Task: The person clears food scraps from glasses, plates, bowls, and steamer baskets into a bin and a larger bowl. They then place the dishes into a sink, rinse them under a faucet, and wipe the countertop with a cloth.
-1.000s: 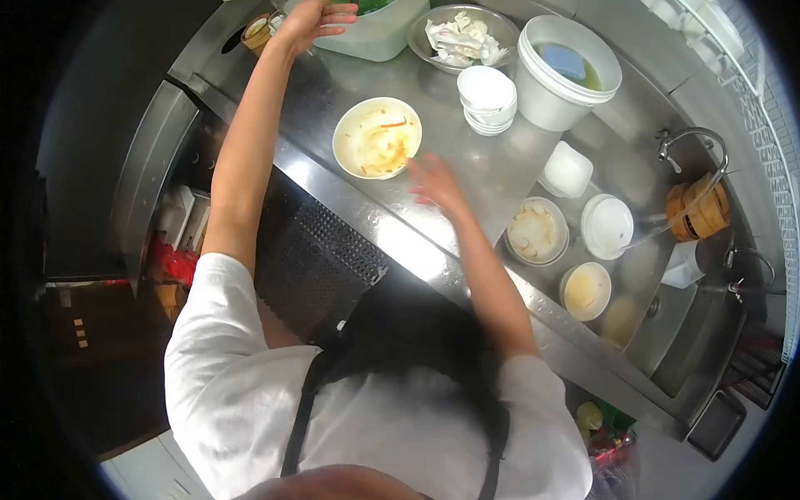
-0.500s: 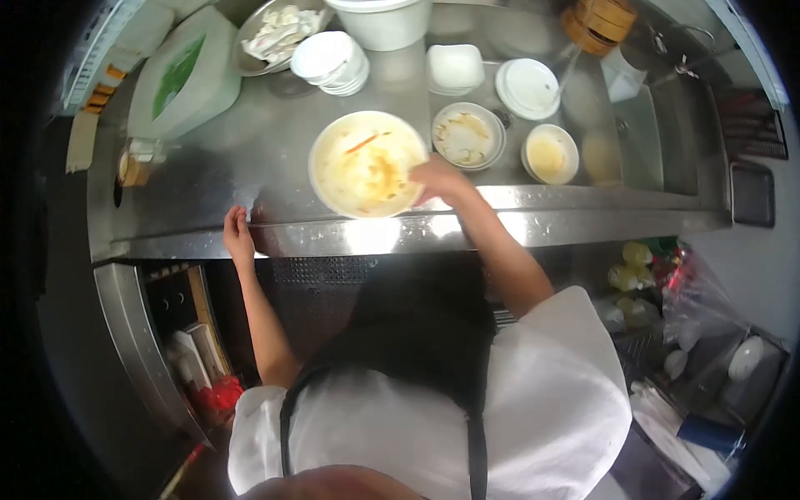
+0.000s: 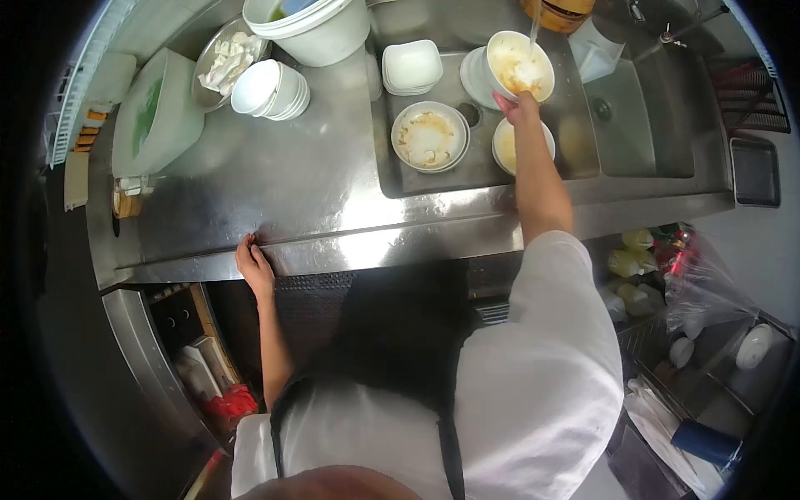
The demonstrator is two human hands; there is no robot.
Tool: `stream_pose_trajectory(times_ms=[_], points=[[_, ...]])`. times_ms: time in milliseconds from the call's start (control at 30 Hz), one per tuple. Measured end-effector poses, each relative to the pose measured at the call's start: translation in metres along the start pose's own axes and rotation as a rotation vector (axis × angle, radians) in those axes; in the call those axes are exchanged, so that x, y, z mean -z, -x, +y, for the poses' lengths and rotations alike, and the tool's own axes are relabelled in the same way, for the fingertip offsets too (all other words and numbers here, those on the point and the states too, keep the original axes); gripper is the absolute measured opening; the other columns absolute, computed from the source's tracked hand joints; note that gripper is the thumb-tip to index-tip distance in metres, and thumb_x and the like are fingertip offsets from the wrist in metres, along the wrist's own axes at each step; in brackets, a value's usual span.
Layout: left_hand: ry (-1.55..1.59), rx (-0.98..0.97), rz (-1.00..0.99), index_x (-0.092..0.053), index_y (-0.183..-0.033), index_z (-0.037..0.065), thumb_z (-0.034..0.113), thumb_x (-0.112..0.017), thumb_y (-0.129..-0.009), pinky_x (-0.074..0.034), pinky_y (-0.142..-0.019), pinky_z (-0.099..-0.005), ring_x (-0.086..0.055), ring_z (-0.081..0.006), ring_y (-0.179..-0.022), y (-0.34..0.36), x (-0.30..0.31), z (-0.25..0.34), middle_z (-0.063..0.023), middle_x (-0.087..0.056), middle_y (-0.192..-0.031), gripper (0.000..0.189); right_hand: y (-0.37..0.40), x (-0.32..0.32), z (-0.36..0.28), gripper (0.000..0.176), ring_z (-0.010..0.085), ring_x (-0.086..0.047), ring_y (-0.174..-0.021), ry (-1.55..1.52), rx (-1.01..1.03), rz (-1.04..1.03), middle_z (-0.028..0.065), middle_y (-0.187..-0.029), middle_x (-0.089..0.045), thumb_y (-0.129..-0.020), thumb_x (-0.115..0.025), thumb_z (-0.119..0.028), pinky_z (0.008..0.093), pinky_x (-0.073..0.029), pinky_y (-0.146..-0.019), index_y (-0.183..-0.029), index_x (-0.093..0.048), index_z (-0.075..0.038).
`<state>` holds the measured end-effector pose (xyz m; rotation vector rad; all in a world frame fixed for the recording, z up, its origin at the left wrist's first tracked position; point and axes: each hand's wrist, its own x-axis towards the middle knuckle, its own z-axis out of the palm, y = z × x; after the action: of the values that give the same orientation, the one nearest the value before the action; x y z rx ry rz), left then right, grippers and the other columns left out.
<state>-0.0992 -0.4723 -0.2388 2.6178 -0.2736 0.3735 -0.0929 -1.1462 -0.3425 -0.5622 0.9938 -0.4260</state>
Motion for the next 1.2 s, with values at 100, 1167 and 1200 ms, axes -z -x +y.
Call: stream_pose_trajectory(times_ms=[100, 1167, 1200], points=[[-0.087, -0.013, 0.108, -0.058, -0.111, -0.003, 0.005, -0.046, -0.088, -0.042, -0.090, -0.0405, -0.057, -0.0321, -0.100, 0.002, -0.008, 0.013, -0.0159, -0.063, -0.104, 0.027, 0.001, -0.005, 0.019, 0.040, 0.0463, -0.061, -0.092, -0.024, -0.035, -0.042, 0.0331, -0.113, -0.053, -0.089, -0.039, -0.006, 0.0474, -0.060, -0.071, -0.126, -0.039, 0.009], [0.020, 0.267, 0.130, -0.061, -0.103, -0.001, 0.005, -0.047, -0.084, -0.044, -0.089, -0.0370, -0.059, -0.0312, -0.096, -0.005, -0.014, 0.028, -0.0172, -0.062, -0.103, 0.025, -0.068, 0.059, -0.101, 0.043, 0.0366, -0.054, -0.110, 2.602, 0.509, -0.439, 0.0192, -0.120, -0.057, -0.079, -0.058, -0.018, 0.0461, -0.043, -0.093, -0.120, -0.052, -0.006], [0.023, 0.320, 0.137, -0.060, -0.104, 0.000, 0.005, -0.046, -0.084, -0.044, -0.089, -0.0367, -0.058, -0.0303, -0.097, -0.008, -0.006, 0.044, -0.0164, -0.061, -0.105, 0.025, -0.104, 0.093, -0.088, 0.051, 0.0360, -0.052, -0.114, 2.597, 0.711, -0.496, 0.0191, -0.125, -0.054, -0.078, -0.060, -0.013, 0.0445, -0.042, -0.096, -0.127, -0.048, -0.007]])
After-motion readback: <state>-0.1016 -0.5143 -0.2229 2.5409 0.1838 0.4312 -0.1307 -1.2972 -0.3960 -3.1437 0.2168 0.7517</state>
